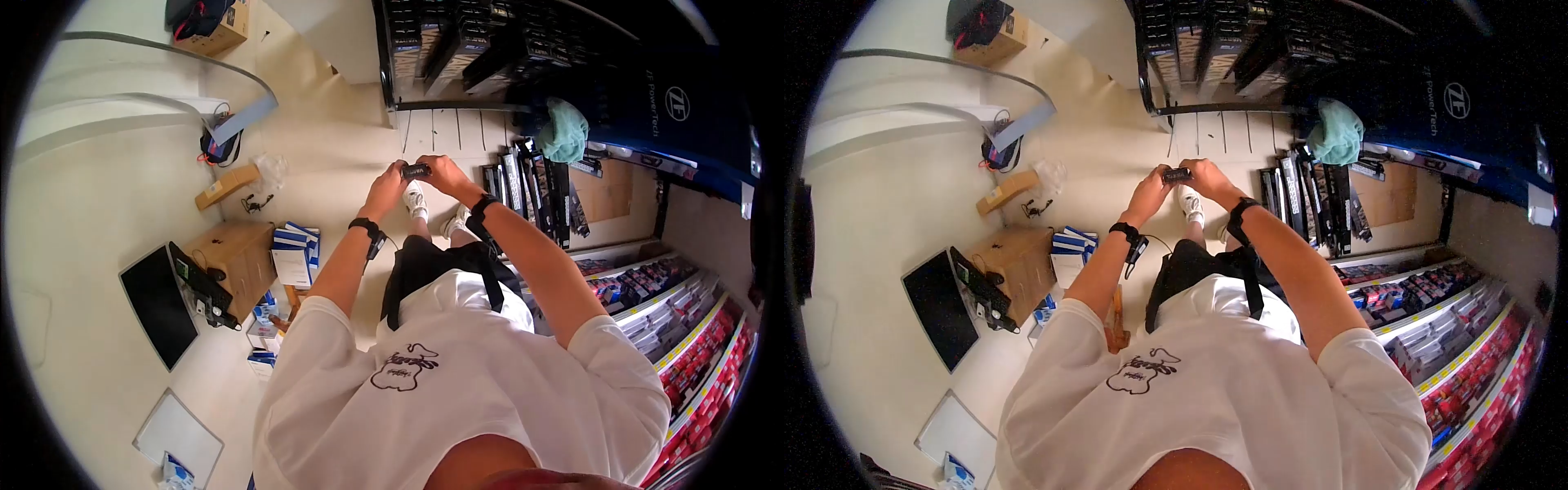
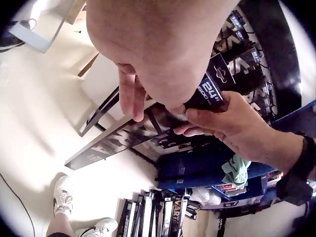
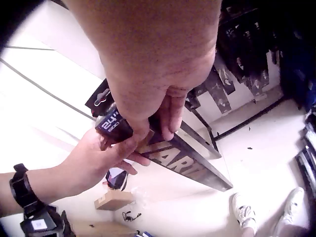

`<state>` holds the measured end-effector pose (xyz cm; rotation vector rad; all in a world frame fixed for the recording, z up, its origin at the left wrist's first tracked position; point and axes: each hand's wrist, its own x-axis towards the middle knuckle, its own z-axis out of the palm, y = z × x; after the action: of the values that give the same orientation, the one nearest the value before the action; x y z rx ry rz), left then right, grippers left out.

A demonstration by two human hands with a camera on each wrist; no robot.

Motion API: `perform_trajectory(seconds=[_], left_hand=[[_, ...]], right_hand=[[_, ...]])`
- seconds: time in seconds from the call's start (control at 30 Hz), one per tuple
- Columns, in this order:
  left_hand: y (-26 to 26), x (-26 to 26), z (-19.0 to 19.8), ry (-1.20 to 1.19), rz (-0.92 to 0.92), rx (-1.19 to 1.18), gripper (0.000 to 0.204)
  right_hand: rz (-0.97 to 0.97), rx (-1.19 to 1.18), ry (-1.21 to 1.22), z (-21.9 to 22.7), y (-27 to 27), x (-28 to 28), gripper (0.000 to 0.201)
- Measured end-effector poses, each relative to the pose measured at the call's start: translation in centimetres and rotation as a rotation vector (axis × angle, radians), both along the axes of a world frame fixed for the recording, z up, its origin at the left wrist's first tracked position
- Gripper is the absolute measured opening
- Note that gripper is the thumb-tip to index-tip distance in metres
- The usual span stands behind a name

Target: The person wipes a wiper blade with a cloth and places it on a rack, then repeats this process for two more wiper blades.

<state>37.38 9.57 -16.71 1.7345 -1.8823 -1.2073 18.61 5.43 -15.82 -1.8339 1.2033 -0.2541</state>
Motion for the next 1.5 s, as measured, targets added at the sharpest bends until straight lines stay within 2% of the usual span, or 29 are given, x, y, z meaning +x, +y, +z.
perform_trajectory(seconds=[0.07, 0.1, 0.17, 0.3, 0.37, 0.4, 0.47, 0.53, 0.6, 0.63, 0.7, 0.83, 1.0, 1.07, 1.13, 1.17, 1.23, 1.4, 1.47, 1.5], left_hand=[[0.0, 0.5, -1.3, -0.029, 0.006, 0.026, 0.022], [-0.1, 0.8, -2.0, -0.036, 0.027, 0.041, 0.021], [-0.2, 1.1, -3.4, -0.045, 0.06, 0.052, 0.02], [-0.6, 1.4, -6.3, -0.006, 0.042, 0.085, 0.021], [-0.8, 1.3, -6.4, -0.063, 0.033, 0.164, 0.022], [-0.8, 1.3, -6.6, -0.065, 0.027, 0.171, 0.022], [-0.9, 1.2, -7.2, -0.06, 0.041, 0.109, 0.024], [-1.3, 1.3, -7.5, -0.065, 0.048, 0.126, 0.025], [-1.7, 1.4, -7.5, -0.017, 0.053, 0.044, 0.026], [-1.8, 1.3, -7.1, -0.04, 0.042, 0.027, 0.028], [-2.2, 1.1, -6.6, -0.053, 0.046, 0.043, 0.031], [-3.2, 0.3, -5.1, -0.063, 0.115, 0.116, 0.041], [-3.1, 0.0, -5.8, -0.067, 0.123, 0.033, 0.042], [-2.8, 0.4, -6.3, -0.024, 0.061, -0.014, 0.037], [-2.4, 0.6, -6.0, -0.016, 0.041, 0.004, 0.035], [-2.1, 0.6, -5.8, -0.016, 0.028, 0.056, 0.035], [-1.6, 0.5, -5.5, -0.03, 0.02, 0.133, 0.034], [0.5, 0.7, -6.5, -0.087, -0.057, 0.139, 0.029], [0.5, 0.6, -6.7, -0.097, -0.166, 0.125, 0.027], [0.5, 0.4, -5.8, -0.023, -0.118, 0.118, 0.022]], right_hand=[[0.034, -0.1, -0.041, -1.2, -0.1, 0.7, 0.028], [0.03, -0.094, -0.048, -1.0, -0.1, 1.1, 0.028], [-0.098, 0.014, -0.134, -0.8, -0.3, 1.6, 0.026], [-0.076, 0.04, -0.13, -1.8, -0.7, 1.2, 0.021], [0.007, -0.138, -0.084, -2.9, -0.8, 1.2, 0.017], [0.0, -0.131, -0.086, -3.6, -0.9, 1.2, 0.017], [0.105, -0.305, -0.007, -4.9, -1.1, 1.2, 0.014], [0.077, -0.325, 0.025, -5.1, -1.0, 1.8, 0.01], [0.099, -0.334, 0.247, -4.6, -1.2, 2.0, 0.008], [0.099, -0.332, 0.247, -4.0, -1.4, 2.1, 0.008], [0.178, -0.543, 0.403, -3.3, -1.8, 2.1, 0.008], [0.108, -0.561, 0.441, -3.7, -2.8, 2.3, 0.008], [0.01, -0.566, 0.538, -3.7, -4.7, 1.6, 0.009], [-0.033, -0.585, 0.501, -4.7, -5.7, 1.3, 0.01], [-0.069, -0.435, 0.496, -5.6, -6.4, 1.1, 0.011], [-0.093, -0.492, 0.424, -5.9, -6.5, 0.9, 0.012], [-0.118, -0.465, 0.434, -5.4, -6.8, 1.0, 0.013], [-0.181, -0.401, 0.454, -5.8, -7.4, 1.7, 0.014], [-0.244, -0.281, 0.409, -5.9, -8.3, 1.8, 0.015], [-0.272, -0.287, 0.409, -6.0, -8.4, 1.7, 0.015]])
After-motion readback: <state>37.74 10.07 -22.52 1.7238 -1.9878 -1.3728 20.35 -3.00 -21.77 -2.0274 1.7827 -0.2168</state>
